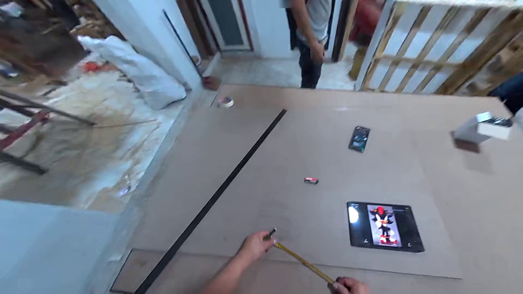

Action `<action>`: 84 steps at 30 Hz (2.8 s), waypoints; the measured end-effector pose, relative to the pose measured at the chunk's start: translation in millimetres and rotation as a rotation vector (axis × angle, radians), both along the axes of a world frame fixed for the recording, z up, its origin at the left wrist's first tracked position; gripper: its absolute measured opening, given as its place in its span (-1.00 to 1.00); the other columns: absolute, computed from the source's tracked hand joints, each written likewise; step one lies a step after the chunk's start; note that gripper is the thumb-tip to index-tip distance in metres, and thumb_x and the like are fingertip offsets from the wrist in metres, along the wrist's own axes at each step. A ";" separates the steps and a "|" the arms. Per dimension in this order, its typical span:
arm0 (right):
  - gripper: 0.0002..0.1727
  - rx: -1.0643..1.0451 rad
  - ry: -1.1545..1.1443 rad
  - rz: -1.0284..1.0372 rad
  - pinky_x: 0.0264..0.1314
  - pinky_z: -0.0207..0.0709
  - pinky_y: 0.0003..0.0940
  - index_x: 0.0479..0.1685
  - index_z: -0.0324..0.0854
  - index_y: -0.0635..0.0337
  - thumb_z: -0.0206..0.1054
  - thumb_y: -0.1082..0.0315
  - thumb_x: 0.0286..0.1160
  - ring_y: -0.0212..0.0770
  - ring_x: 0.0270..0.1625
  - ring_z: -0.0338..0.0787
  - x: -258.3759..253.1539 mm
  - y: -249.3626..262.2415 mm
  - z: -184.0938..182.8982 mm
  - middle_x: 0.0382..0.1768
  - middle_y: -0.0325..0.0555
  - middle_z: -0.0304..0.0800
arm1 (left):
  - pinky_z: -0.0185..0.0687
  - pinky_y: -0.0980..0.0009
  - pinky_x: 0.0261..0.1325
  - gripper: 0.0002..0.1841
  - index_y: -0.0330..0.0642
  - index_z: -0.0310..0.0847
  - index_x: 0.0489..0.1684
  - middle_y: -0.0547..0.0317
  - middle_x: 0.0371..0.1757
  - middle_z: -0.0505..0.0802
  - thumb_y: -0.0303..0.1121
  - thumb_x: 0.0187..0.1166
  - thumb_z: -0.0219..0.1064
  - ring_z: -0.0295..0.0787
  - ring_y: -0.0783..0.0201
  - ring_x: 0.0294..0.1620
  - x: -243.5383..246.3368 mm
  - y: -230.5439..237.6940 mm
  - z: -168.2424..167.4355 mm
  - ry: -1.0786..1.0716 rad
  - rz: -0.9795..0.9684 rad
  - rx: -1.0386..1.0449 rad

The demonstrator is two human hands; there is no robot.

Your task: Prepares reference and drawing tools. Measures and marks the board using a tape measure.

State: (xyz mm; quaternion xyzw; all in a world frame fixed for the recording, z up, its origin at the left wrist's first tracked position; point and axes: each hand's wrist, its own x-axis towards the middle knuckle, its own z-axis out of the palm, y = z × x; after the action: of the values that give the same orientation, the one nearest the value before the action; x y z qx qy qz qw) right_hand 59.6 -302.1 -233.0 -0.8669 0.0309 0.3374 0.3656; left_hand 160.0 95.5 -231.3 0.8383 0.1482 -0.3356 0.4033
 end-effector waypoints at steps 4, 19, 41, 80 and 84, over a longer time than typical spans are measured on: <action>-0.47 -0.120 -0.023 0.155 0.15 0.69 0.10 -0.06 0.86 -0.05 0.21 -0.28 0.64 -0.11 -0.01 0.88 37.0 -0.6 8.0 -0.12 -0.14 0.92 | 0.76 -0.04 0.15 -0.66 -0.18 0.76 0.13 0.01 -0.13 0.90 -0.10 0.65 0.40 0.87 0.09 -0.11 0.8 65.3 9.0 -0.090 0.222 0.171; -0.44 -0.560 -0.042 0.331 -0.05 0.67 0.35 -0.16 0.81 0.01 0.19 -0.29 0.65 0.24 -0.02 0.87 235.6 53.4 33.4 -0.19 0.12 0.88 | 0.66 -0.24 0.09 -0.68 -0.21 0.72 0.12 -0.16 -0.16 0.87 -0.13 0.68 0.39 0.83 -0.12 -0.10 53.1 108.4 -1.0 -0.262 0.567 0.461; -0.43 -0.611 0.012 0.276 -0.18 0.63 0.38 -0.29 0.80 0.01 0.21 -0.31 0.63 0.26 -0.07 0.86 242.1 56.0 24.5 -0.25 0.13 0.86 | 0.83 -0.07 -0.02 -0.41 -0.28 0.40 0.68 -0.24 0.19 0.77 -0.17 0.71 0.23 0.87 -0.11 0.00 31.5 36.6 -16.1 -0.545 -0.005 0.681; -0.46 -0.552 0.000 0.351 -0.11 0.64 0.33 -0.23 0.83 -0.05 0.19 -0.30 0.65 0.18 -0.01 0.86 246.8 41.2 12.3 -0.20 0.04 0.87 | 0.74 -0.16 0.19 -0.38 -0.23 0.44 0.69 -0.30 0.30 0.76 -0.09 0.69 0.28 0.82 -0.17 0.18 28.5 47.7 -22.0 -0.479 0.026 0.627; -0.46 -0.554 -0.002 0.375 -0.11 0.65 0.29 -0.26 0.82 -0.06 0.17 -0.29 0.67 0.14 -0.01 0.86 247.1 42.4 12.8 -0.22 0.01 0.86 | 0.74 -0.17 0.16 -0.40 -0.23 0.52 0.63 -0.30 0.24 0.78 -0.10 0.65 0.34 0.83 -0.16 0.12 27.8 49.3 -21.7 -0.518 0.043 0.624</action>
State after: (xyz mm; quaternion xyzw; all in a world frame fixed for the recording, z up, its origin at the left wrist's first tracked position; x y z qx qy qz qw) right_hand 306.7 -259.7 -220.2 -0.9242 -0.0392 0.3769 0.0477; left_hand 187.7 144.8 -253.1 0.9740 0.1539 -0.0435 0.1606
